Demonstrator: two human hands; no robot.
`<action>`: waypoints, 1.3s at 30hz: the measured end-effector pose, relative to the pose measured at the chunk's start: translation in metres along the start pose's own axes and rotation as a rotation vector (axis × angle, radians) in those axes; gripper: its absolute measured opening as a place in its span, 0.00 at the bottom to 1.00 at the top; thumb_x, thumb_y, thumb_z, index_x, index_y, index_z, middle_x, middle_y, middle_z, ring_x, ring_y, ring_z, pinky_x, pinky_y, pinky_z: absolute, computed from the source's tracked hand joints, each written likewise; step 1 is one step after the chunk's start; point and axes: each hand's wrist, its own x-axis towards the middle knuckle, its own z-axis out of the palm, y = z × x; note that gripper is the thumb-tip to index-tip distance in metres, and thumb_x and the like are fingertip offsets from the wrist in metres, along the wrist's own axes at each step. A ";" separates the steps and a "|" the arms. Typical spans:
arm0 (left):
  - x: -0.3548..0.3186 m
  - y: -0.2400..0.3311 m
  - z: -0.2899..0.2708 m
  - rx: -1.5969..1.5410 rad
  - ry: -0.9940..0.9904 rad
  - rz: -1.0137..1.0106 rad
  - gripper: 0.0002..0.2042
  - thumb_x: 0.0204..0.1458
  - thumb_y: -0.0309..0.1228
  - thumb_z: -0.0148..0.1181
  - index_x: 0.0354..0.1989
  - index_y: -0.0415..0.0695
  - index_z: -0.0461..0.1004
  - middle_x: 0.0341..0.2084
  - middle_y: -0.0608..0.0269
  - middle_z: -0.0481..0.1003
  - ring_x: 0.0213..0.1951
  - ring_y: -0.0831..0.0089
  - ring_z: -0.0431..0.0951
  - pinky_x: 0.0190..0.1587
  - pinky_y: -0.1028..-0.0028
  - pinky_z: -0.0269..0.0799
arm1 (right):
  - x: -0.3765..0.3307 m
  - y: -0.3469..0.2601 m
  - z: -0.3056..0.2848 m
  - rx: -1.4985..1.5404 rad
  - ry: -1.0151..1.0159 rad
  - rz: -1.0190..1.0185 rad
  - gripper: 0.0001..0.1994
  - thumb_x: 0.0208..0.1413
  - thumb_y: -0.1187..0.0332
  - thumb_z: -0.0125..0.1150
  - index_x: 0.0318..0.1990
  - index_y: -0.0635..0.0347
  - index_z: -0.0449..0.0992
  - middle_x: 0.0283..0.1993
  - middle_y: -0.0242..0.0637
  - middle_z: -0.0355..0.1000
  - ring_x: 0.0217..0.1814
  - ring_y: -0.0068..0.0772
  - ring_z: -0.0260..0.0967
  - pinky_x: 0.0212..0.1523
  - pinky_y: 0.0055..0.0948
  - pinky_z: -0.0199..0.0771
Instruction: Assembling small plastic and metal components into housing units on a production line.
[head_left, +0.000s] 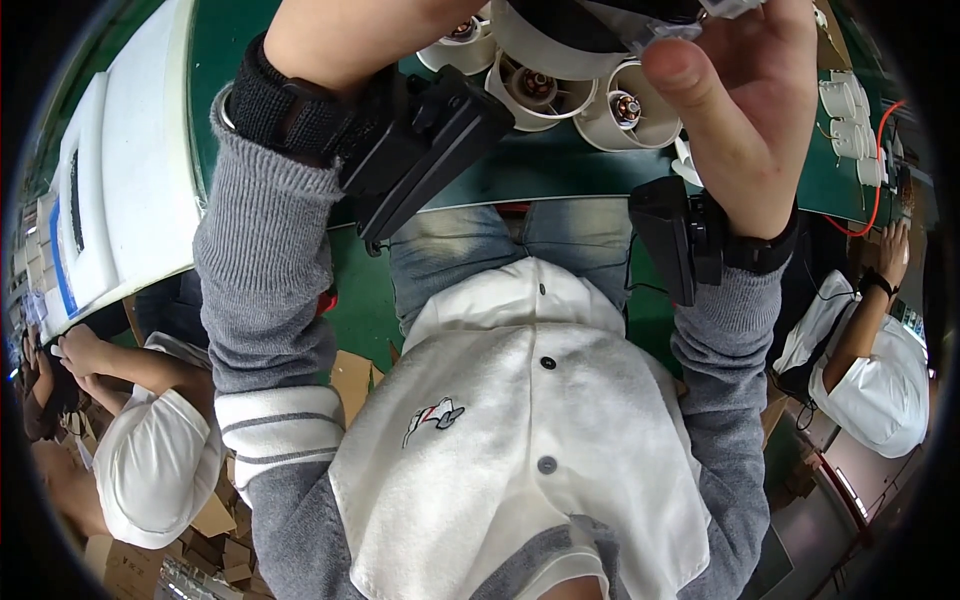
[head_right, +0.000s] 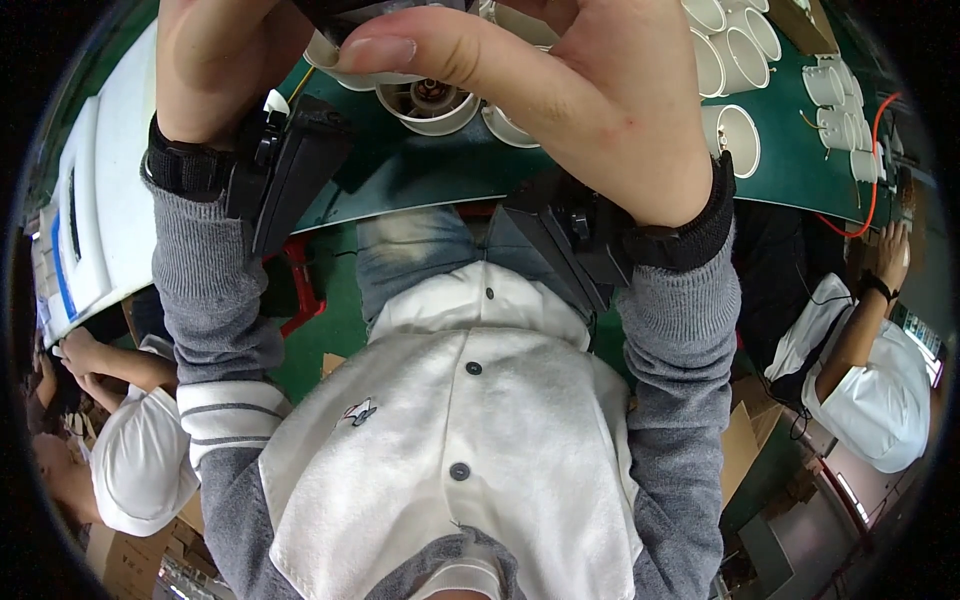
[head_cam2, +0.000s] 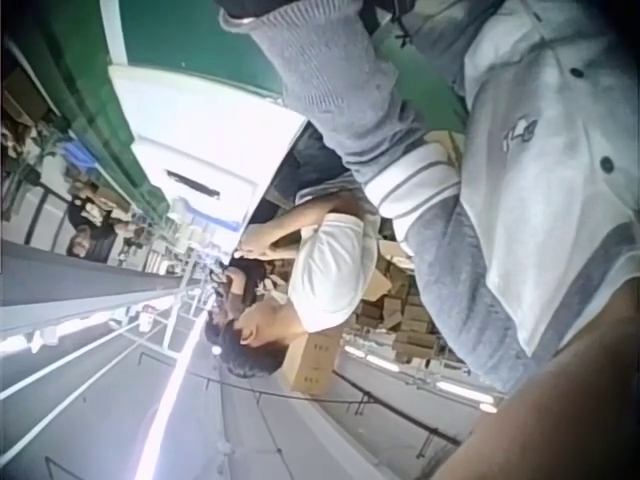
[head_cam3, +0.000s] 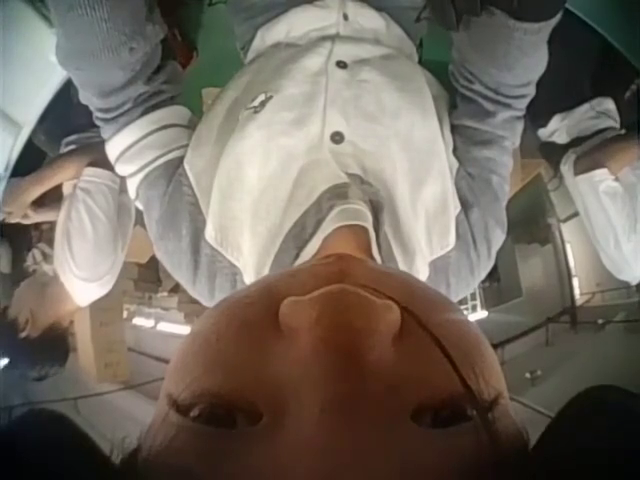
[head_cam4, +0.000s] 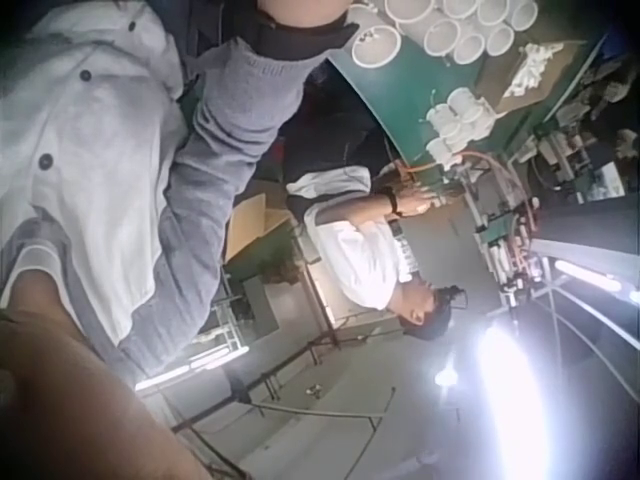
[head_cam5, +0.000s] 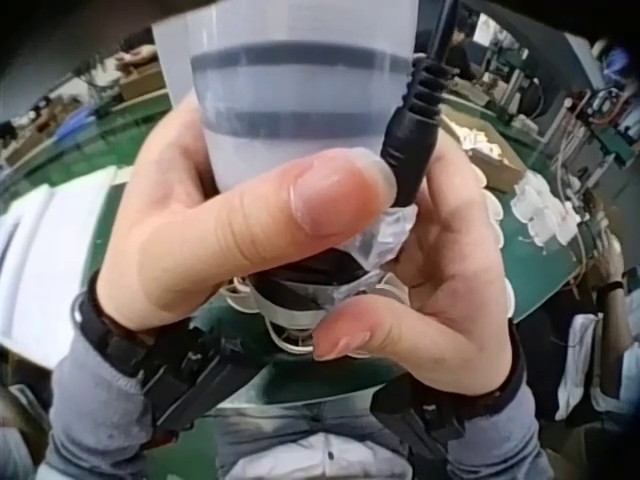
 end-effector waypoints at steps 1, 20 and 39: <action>0.000 -0.001 -0.001 0.003 0.002 -0.001 0.23 0.47 0.40 0.67 0.50 0.40 0.72 0.39 0.62 0.76 0.40 0.74 0.76 0.42 0.75 0.71 | 0.000 0.000 0.000 0.001 0.000 0.000 0.53 0.38 0.67 0.77 0.67 0.67 0.42 0.62 0.44 0.60 0.62 0.34 0.60 0.61 0.29 0.60; -0.002 0.002 0.009 -0.022 0.091 -0.054 0.25 0.45 0.41 0.69 0.49 0.40 0.71 0.39 0.62 0.76 0.39 0.74 0.76 0.42 0.75 0.71 | -0.001 0.008 -0.005 -0.031 -0.032 -0.054 0.53 0.38 0.66 0.77 0.67 0.67 0.43 0.62 0.44 0.59 0.62 0.34 0.59 0.62 0.29 0.58; -0.124 0.027 -0.072 1.238 0.128 -0.200 0.12 0.48 0.24 0.61 0.43 0.39 0.75 0.37 0.58 0.74 0.38 0.65 0.75 0.44 0.72 0.70 | -0.101 -0.035 -0.063 -1.163 -0.151 0.130 0.09 0.51 0.82 0.57 0.41 0.70 0.74 0.44 0.44 0.71 0.39 0.35 0.72 0.40 0.29 0.72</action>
